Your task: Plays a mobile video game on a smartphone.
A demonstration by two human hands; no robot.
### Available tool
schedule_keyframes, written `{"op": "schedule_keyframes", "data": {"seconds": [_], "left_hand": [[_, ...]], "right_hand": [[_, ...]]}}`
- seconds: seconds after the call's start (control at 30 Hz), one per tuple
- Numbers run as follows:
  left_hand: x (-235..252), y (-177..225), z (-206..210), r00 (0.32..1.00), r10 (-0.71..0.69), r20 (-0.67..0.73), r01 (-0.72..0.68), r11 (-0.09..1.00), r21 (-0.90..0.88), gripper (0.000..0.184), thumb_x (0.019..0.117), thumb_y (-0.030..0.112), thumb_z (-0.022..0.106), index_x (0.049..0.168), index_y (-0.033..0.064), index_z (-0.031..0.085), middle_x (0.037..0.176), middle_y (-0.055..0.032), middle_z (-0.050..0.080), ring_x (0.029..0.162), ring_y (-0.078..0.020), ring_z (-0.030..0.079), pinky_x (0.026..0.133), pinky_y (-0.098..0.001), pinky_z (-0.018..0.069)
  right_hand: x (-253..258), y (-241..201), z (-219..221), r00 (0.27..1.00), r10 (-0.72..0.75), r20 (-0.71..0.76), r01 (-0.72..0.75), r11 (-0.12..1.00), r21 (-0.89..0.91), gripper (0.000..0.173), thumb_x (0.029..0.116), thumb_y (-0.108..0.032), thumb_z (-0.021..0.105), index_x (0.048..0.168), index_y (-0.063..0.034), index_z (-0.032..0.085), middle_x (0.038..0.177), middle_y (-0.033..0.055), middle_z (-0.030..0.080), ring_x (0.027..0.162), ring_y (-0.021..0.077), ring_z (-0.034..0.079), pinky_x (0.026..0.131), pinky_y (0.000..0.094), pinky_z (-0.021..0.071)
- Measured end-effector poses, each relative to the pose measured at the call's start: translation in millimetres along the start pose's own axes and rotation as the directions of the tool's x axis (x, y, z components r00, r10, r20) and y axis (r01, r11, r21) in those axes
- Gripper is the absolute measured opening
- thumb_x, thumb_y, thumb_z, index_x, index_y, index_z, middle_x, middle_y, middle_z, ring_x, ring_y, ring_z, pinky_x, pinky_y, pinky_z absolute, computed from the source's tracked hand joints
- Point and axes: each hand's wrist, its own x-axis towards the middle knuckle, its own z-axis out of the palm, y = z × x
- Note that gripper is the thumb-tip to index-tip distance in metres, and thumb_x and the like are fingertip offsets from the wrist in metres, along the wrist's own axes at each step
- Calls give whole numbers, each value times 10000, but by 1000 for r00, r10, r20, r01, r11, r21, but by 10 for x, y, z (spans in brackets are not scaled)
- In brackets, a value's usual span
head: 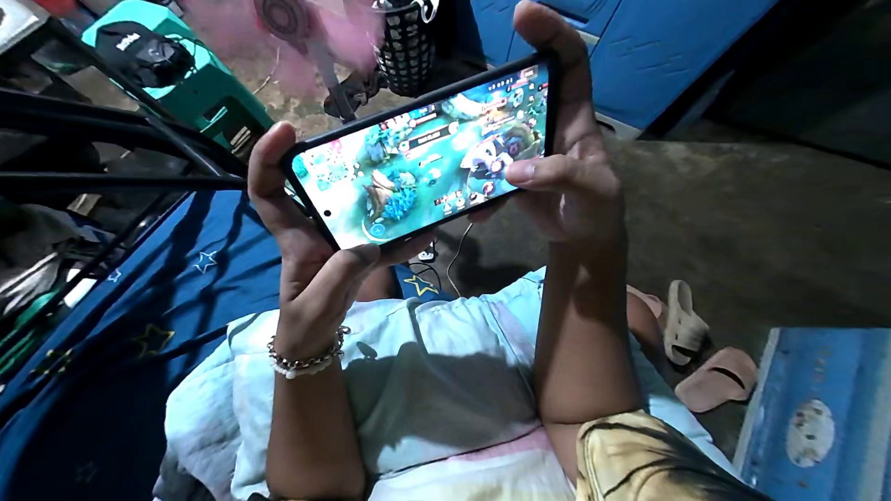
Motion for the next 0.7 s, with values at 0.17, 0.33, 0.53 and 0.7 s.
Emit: {"op": "schedule_keyframes", "data": {"seconds": [0.17, 0.33, 0.53, 0.7], "left_hand": [[0, -4, 0, 1000, 4, -5, -4, 1000, -18, 874, 844, -113, 603, 1514, 272, 195, 1423, -51, 480, 1226, -290, 610, 838, -517, 636], [-2, 1, 8, 1000, -9, -6, 9, 999, -51, 881, 850, -131, 580, 1523, 284, 191, 1430, -62, 478, 1240, -310, 602, 867, -549, 622], [-6, -27, -7, 1000, 13, -15, -13, 1000, -22, 902, 838, -136, 574, 1535, 280, 180, 1442, -53, 468, 1233, -288, 603, 864, -520, 625], [0, -33, -13, 1000, 21, -17, -21, 1000, -2, 900, 833, -119, 590, 1534, 273, 184, 1446, -47, 471, 1225, -271, 609, 856, -492, 631]], "right_hand": [[-10, 5, -2, 1000, -13, -20, 12, 1000, -26, 849, 813, -6, 727, 1498, -131, 241, 1352, 40, 527, 1136, 177, 641, 914, 388, 615], [-9, -1, -26, 1000, 3, -7, -3, 1000, -28, 751, 843, -60, 719, 1469, -146, 313, 1312, 31, 560, 1117, 178, 648, 862, 382, 630], [3, -63, -36, 997, 71, -10, -71, 997, -1, 775, 868, -45, 677, 1533, -139, 290, 1352, 82, 556, 1089, 227, 677, 763, 420, 659], [-3, -134, -54, 993, 116, -28, -117, 991, -63, 795, 881, -83, 694, 1557, -126, 277, 1336, 76, 587, 1076, 221, 690, 689, 385, 663]]}}
